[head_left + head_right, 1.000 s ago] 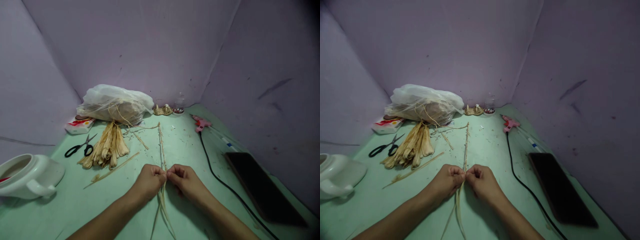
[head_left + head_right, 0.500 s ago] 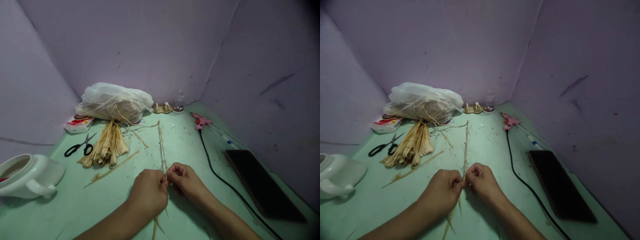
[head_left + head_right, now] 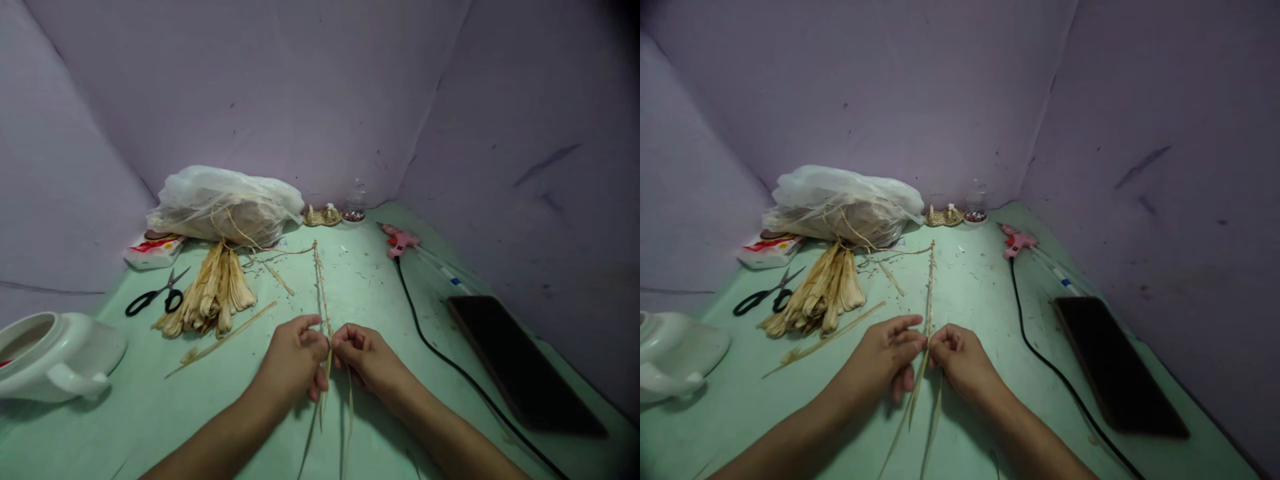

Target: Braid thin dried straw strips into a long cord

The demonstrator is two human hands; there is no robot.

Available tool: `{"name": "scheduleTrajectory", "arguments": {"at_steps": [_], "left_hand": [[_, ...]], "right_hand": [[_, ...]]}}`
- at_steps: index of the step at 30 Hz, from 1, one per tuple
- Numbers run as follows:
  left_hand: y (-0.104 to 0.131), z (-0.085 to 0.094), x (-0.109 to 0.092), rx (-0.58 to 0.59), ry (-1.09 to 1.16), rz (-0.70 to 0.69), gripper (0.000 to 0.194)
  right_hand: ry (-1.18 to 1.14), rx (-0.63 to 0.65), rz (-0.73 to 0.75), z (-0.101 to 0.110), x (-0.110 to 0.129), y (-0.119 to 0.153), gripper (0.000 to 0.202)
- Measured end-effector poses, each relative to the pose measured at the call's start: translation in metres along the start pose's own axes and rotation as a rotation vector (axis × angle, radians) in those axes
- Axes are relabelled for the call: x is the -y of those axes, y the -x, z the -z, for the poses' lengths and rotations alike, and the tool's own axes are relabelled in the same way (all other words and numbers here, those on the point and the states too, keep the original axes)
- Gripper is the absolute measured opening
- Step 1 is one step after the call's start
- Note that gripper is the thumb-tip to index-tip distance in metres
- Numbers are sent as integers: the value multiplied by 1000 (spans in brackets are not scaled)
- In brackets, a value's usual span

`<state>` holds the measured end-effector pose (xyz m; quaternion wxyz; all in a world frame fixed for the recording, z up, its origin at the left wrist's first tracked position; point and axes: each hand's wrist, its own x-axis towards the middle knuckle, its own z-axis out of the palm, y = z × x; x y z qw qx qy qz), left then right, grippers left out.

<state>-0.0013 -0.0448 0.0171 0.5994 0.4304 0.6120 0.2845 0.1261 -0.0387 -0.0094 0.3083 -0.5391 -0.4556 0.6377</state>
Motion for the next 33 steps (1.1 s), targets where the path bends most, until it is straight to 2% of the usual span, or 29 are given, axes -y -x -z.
{"name": "scheduleTrajectory", "arguments": {"at_steps": [2,4,10,15,18,21,26,33], "left_hand": [[-6,-2,1,153,151,89,37],[-10,-3,5,220,183,96,17],[-20,2,10,158,28,69,11],[-21,0,5,100,-180,100,16],[-22,-1,8,91,-198,60,15],[-24,-1,13,99,-155,22,12],[-24,1,13,173,-95,143,3],[-22,4,11,188,-5,147,5]], "right_hand": [[13,-5,5,0,-2,-2,11],[40,-11,7,1,-3,-3,11],[250,45,179,7,-8,-5,13],[586,-22,355,10,-9,2,15],[707,-47,425,10,-7,6,16],[761,-52,433,11,-6,7,15],[759,-28,399,12,-7,7,16],[671,-26,377,14,-8,3,14]]}}
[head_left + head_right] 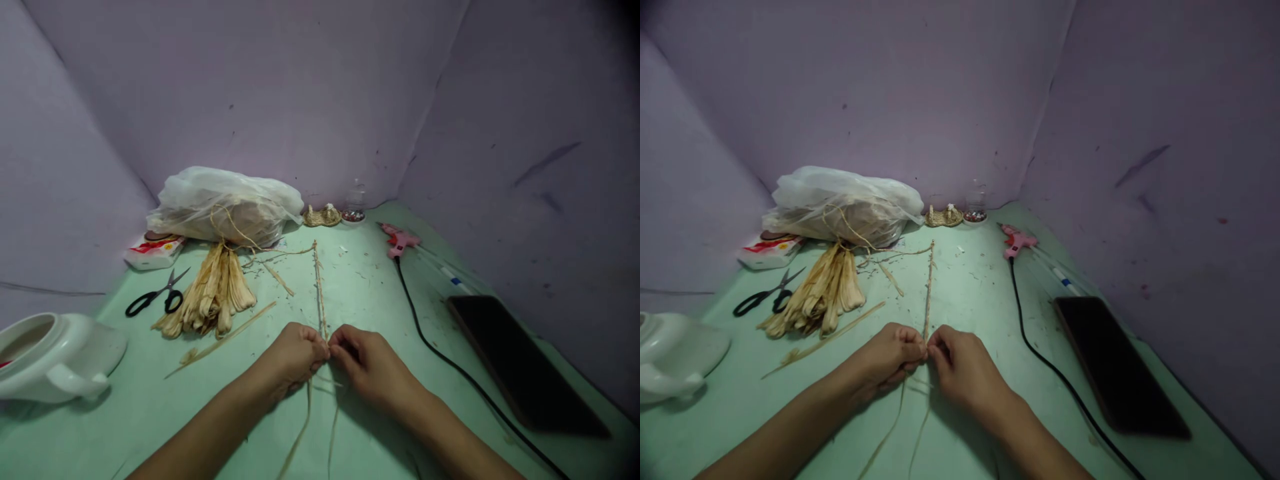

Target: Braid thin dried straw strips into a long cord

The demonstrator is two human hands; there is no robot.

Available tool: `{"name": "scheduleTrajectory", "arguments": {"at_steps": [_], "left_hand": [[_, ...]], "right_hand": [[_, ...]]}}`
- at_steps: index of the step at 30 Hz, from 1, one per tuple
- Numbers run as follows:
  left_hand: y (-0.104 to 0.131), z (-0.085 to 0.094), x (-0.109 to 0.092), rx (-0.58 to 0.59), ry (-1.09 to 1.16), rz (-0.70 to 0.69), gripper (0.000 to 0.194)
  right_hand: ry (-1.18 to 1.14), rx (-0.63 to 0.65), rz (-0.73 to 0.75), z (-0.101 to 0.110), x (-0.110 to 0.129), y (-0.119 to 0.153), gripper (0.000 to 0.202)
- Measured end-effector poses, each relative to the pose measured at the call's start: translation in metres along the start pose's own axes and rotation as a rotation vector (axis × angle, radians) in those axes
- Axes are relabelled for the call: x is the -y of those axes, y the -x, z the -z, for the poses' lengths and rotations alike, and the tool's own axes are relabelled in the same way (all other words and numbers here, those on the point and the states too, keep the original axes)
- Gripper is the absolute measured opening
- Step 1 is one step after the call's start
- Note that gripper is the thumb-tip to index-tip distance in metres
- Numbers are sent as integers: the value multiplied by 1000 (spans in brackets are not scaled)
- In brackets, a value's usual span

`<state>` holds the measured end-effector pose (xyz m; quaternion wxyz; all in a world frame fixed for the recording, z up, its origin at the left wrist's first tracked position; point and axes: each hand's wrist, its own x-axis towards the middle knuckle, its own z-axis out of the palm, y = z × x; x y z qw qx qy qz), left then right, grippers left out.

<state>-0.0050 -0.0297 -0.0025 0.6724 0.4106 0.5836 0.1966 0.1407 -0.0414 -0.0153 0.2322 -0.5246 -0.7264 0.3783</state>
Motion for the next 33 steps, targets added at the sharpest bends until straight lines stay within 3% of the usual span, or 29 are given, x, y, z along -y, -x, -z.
{"name": "scheduleTrajectory", "arguments": {"at_steps": [6,11,14,20,26,28,32,33], "left_hand": [[-1,-2,4,-19,-22,-41,6],[-3,-3,5,-26,-26,-40,6],[-2,-1,3,-17,-12,-34,5],[2,0,-1,-6,6,-36,5],[0,-2,1,-36,-3,-31,2],[0,-2,2,-36,4,-31,3],[3,-1,0,-41,-3,-20,2],[3,-1,-2,-39,-7,-20,2]], "right_hand": [[-222,108,-128,2,-3,-3,8],[-317,162,-118,5,0,-1,3],[-250,206,-66,7,0,1,9],[84,161,188,12,4,4,29],[220,228,228,20,13,8,29],[225,309,210,29,14,12,26],[68,699,51,58,8,22,11],[12,743,-8,66,5,23,13]]}}
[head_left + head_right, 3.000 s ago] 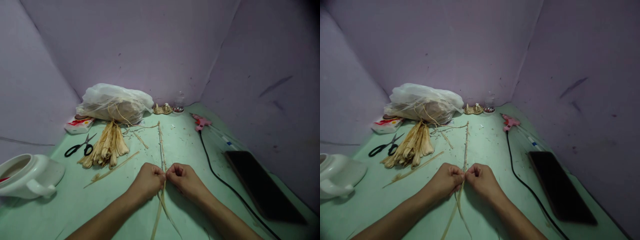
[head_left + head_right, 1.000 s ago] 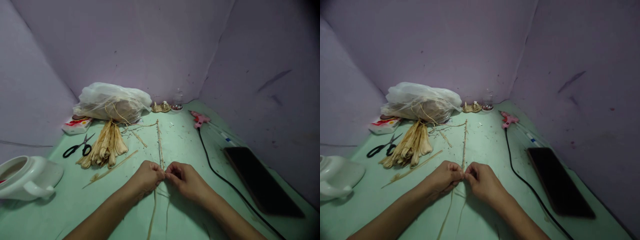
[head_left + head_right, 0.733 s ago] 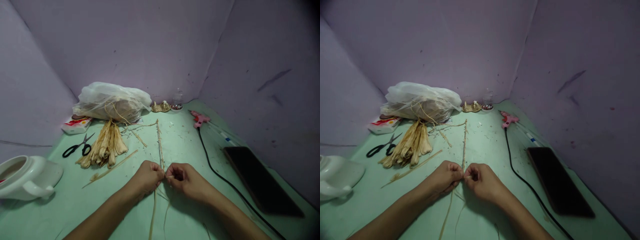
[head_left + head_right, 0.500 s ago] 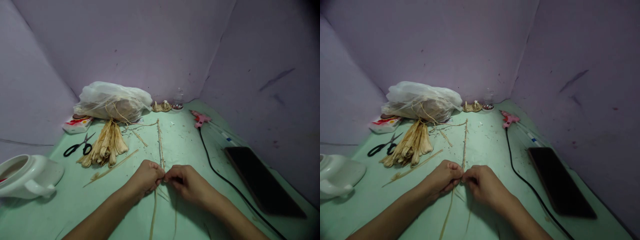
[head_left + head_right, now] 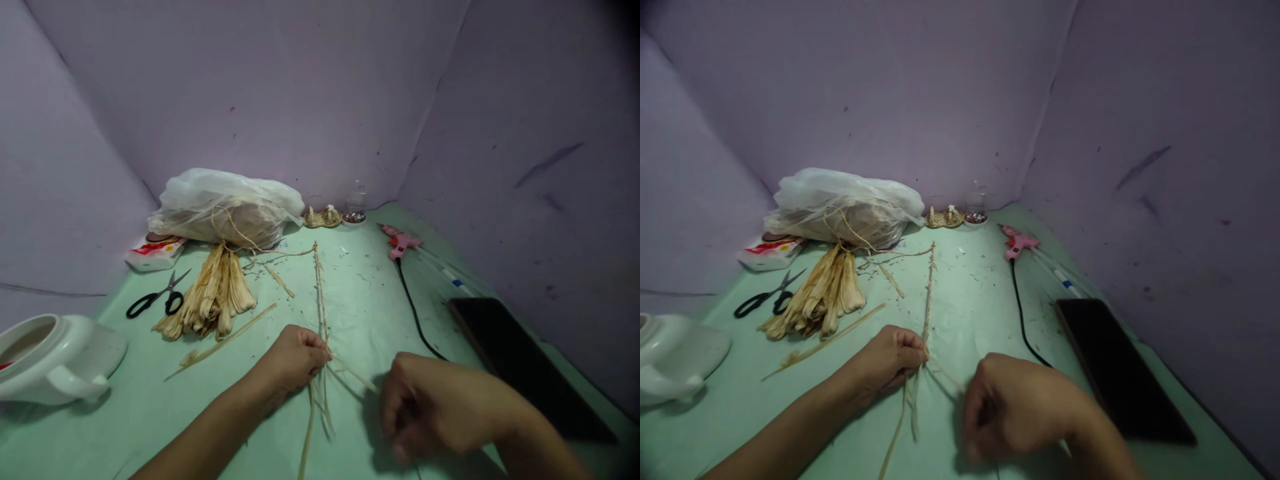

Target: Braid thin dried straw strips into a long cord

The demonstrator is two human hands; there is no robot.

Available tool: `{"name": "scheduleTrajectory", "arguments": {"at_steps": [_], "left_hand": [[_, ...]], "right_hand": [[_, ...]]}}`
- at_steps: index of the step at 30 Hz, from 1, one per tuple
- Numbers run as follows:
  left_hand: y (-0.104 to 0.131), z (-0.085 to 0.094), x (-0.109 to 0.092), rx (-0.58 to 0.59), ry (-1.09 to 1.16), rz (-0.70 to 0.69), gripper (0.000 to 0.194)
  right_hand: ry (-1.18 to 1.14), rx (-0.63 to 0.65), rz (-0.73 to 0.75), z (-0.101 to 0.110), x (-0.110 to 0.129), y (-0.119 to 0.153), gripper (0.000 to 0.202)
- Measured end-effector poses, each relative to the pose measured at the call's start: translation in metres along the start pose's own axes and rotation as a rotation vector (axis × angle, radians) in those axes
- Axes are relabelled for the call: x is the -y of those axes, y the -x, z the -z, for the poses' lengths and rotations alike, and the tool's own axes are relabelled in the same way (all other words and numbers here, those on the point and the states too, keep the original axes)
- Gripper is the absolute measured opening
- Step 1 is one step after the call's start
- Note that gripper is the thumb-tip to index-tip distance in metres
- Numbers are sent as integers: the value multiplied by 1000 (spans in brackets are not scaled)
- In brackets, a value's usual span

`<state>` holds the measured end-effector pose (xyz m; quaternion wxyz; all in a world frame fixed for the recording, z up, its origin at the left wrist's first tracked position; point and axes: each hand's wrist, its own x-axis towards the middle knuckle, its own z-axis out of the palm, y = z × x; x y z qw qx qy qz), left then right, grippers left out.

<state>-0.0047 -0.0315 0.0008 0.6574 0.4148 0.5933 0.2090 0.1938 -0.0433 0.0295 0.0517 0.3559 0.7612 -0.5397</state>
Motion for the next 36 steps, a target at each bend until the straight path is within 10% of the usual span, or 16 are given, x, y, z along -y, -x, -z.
{"name": "scheduleTrajectory", "arguments": {"at_steps": [2,7,10,19,36], "left_hand": [[1,0,-2,3,-11,-5,3],[0,0,-1,7,-37,-23,4],[-1,0,2,-11,-54,-36,4],[-2,1,3,27,-57,-109,7],[-6,25,5,60,-455,-186,18]], "right_hand": [[-173,-123,-35,9,-5,6,23],[-605,-1000,-120,19,-4,-6,37],[-592,-1293,-119,13,2,-18,45],[-679,-592,-62,-35,7,-64,20],[-719,-654,-136,-35,1,-72,9]]}}
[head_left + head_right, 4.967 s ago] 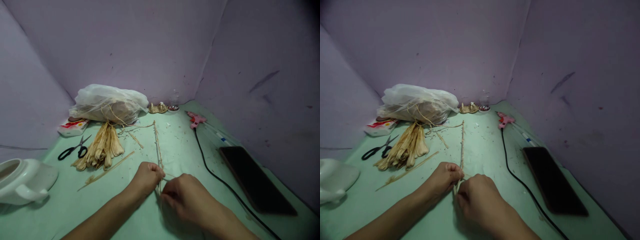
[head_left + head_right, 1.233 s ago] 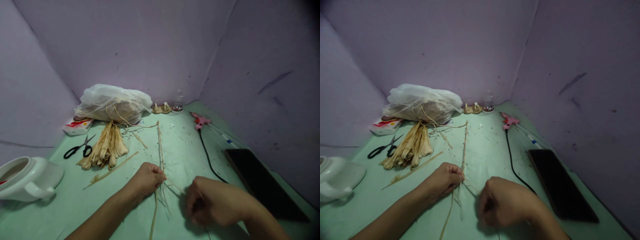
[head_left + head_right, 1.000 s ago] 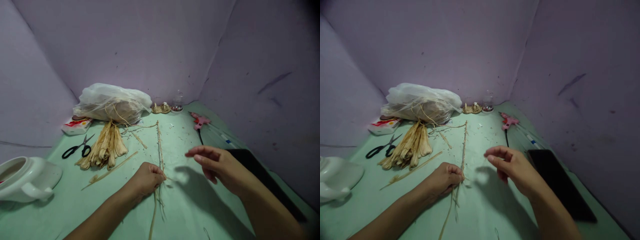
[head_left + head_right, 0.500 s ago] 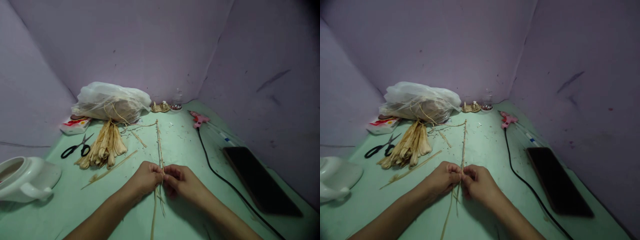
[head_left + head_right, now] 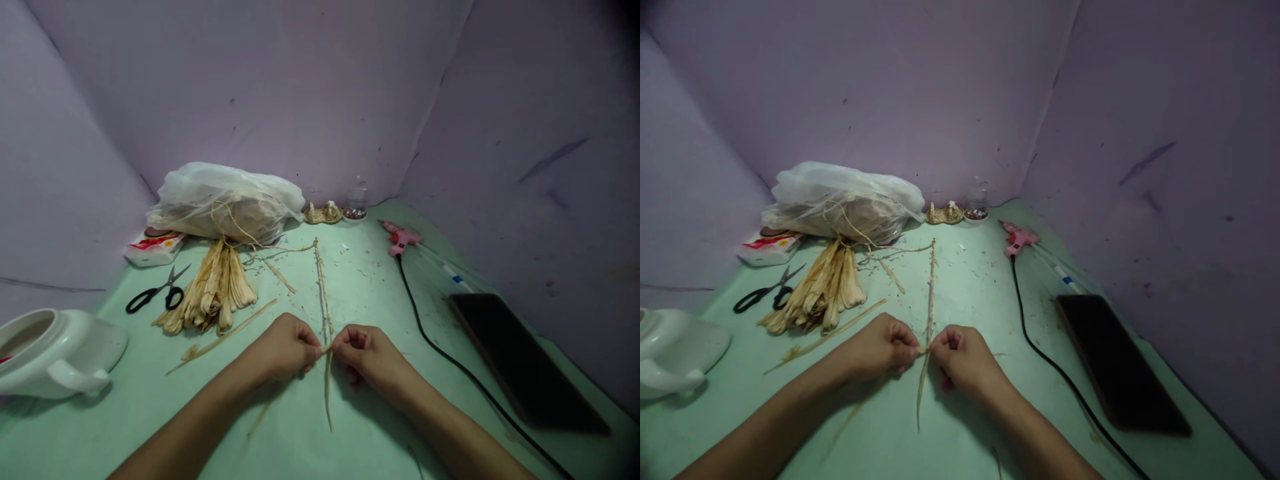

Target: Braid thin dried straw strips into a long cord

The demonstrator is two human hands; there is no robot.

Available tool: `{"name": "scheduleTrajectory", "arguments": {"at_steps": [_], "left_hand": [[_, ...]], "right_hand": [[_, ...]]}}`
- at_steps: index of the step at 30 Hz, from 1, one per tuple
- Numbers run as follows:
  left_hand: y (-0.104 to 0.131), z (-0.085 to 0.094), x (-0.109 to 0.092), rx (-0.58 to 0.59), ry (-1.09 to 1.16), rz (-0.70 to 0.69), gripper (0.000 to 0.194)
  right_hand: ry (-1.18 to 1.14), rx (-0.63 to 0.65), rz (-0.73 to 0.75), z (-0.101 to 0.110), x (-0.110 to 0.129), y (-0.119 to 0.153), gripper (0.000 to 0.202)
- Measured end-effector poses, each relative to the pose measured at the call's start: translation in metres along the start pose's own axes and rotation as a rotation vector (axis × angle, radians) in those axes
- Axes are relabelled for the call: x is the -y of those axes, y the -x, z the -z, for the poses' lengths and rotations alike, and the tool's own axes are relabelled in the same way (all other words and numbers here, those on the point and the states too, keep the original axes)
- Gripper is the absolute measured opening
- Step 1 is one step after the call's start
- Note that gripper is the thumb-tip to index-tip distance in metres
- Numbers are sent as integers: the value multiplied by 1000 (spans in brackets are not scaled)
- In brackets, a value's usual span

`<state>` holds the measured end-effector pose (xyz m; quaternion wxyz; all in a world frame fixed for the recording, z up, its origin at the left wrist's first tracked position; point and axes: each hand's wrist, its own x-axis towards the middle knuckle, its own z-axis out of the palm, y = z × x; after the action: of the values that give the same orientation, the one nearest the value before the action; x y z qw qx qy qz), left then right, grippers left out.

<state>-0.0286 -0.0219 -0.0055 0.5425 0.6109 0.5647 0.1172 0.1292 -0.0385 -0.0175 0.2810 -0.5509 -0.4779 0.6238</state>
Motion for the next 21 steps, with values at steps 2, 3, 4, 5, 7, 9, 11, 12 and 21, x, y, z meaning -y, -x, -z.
{"name": "scheduleTrajectory", "arguments": {"at_steps": [2,3,4,5,7,9,11,12,21], "left_hand": [[6,16,-3,26,-91,-9,18],[9,25,-5,38,-139,-2,18],[13,36,-7,55,-171,9,20],[17,47,-8,34,-183,16,20],[24,69,-10,-110,-172,-5,19],[29,86,-9,-288,-184,-3,19],[28,95,-5,-394,-244,18,20],[27,95,-2,-414,-294,25,20],[2,61,11,-581,-747,104,19]], "right_hand": [[-18,3,-6,1,1,0,9],[-26,8,-9,1,1,0,8],[-35,13,-13,2,1,0,8],[-41,17,-19,2,1,0,8],[-43,17,-31,2,-1,-1,8],[-43,15,-34,2,-2,-1,7],[-48,12,-34,1,-2,-1,8],[-50,11,-35,1,-2,-1,8],[-30,3,-36,1,2,1,10]]}}
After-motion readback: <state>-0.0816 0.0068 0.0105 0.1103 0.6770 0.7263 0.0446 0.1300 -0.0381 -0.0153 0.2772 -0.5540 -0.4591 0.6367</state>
